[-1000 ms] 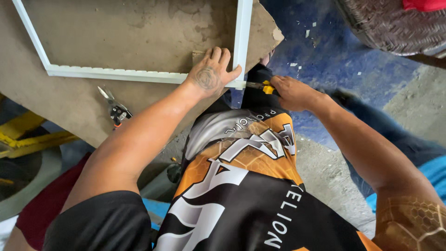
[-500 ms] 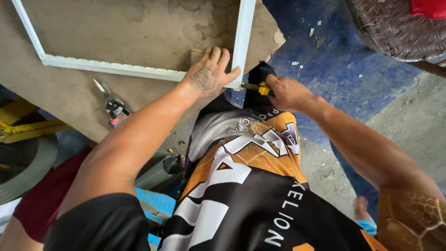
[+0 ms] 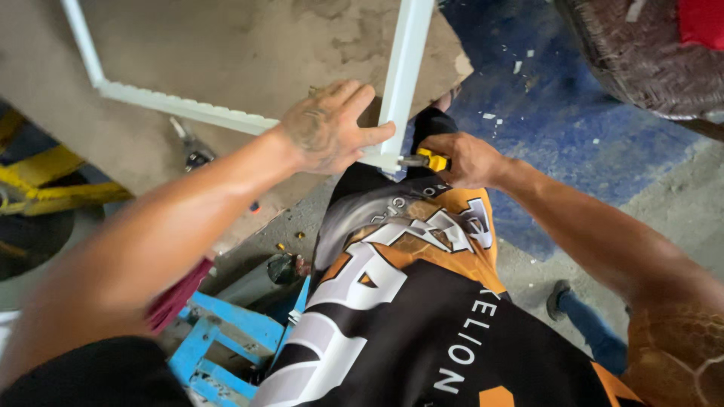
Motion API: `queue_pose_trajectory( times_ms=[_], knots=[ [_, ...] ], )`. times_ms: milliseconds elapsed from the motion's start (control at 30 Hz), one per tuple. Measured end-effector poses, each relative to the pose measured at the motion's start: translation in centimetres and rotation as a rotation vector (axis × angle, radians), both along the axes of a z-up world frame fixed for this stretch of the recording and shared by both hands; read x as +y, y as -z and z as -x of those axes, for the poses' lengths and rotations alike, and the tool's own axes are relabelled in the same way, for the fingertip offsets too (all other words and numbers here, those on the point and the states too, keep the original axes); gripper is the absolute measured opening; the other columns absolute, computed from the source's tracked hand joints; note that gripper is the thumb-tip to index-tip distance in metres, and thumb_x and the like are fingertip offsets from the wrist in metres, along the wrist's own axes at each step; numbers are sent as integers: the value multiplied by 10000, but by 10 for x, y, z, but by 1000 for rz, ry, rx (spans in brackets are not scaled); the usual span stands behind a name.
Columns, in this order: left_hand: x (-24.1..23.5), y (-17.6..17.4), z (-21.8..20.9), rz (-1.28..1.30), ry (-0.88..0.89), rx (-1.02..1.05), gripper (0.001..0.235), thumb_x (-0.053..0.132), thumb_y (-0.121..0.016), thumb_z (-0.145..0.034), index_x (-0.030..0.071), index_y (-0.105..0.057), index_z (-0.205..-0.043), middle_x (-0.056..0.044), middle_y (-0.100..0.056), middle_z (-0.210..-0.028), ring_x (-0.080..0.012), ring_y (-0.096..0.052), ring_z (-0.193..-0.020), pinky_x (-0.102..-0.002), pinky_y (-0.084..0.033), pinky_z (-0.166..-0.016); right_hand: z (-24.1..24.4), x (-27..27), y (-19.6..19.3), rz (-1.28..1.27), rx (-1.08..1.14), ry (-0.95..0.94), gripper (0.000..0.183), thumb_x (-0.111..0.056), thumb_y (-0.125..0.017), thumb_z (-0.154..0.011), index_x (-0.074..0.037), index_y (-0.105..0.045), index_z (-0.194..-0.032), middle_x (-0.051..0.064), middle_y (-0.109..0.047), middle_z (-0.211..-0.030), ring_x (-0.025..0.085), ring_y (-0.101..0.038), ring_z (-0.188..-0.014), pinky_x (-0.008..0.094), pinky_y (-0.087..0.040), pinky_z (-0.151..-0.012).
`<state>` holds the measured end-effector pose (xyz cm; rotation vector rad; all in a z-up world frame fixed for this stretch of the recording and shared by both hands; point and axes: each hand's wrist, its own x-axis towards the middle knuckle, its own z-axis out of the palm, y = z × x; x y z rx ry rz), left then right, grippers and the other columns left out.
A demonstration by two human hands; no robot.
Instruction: The person assembles a white metal frame by hand and with tools, fitting pieces together and cutting parts with pliers.
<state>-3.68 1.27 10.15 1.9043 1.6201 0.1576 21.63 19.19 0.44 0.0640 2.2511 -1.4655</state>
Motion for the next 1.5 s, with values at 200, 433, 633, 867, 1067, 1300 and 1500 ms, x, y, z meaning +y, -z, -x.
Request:
queue_pose_trajectory(
  times_ms=[200,433,633,867,1067,1300,1500],
  knots=[
    [-28,-132,11,-405,0,-50,688,262,-840,-703,256,-624,-1356,-261,-504,-1311,-454,-563,-1165,-510,-539,-976,56,-40,-41,377,603,-122,465,-86,-838,-666,-93,-704,-1111,113,-712,-1128,308,-671,-1076,428,-537,-912],
    [-35,-156,11,-421,37,-183,746,239,-869,-702,275,-605,-1399,-230,-516,-1279,-419,-584,-1124,-476,-545,-980,81,-85,-62,1047,65,104,357,-68,-739,-933,-79,-651,-1279,25,-663,-1248,104,-645,-1126,297,-603,-912],
    [-9,-99,-8,-409,26,-104,657,279,-845,-744,240,-643,-1368,-215,-530,-1190,-404,-561,-1104,-477,-526,-955,20,-28,-52,358,435,211,454,-185,-775,-862,-64,-598,-1262,130,-658,-1184,270,-641,-1093,451,-541,-934],
    [16,41,-33,-269,14,115,619,219,-778,-685,190,-689,-1297,-185,-544,-1091,-372,-545,-1061,-520,-479,-986,-74,-18,-22,-183,-410,396,462,-290,-695,-926,-63,-528,-1293,238,-694,-1056,422,-669,-998,484,-515,-849],
    [-7,89,-28,-236,-28,209,564,203,-750,-747,209,-678,-1306,-214,-536,-1131,-395,-524,-1078,-517,-464,-965,-91,-38,16,-329,-519,388,375,-271,-678,-909,-22,-555,-1162,268,-695,-1049,457,-665,-1035,505,-524,-867],
    [-9,102,-30,-270,-43,263,572,191,-731,-737,223,-667,-1304,-248,-535,-1229,-419,-516,-1090,-535,-454,-985,-64,-47,25,-510,-177,180,360,-76,-614,-783,73,-501,-1091,318,-609,-1089,495,-602,-1070,518,-470,-954],
    [-7,101,-30,-173,-52,242,612,196,-770,-723,223,-656,-1324,-271,-532,-1257,-438,-513,-1126,-536,-441,-1011,-38,-39,12,-505,-329,68,374,-68,-594,-811,63,-513,-1153,297,-610,-1149,483,-601,-1088,519,-465,-965]
  ],
)
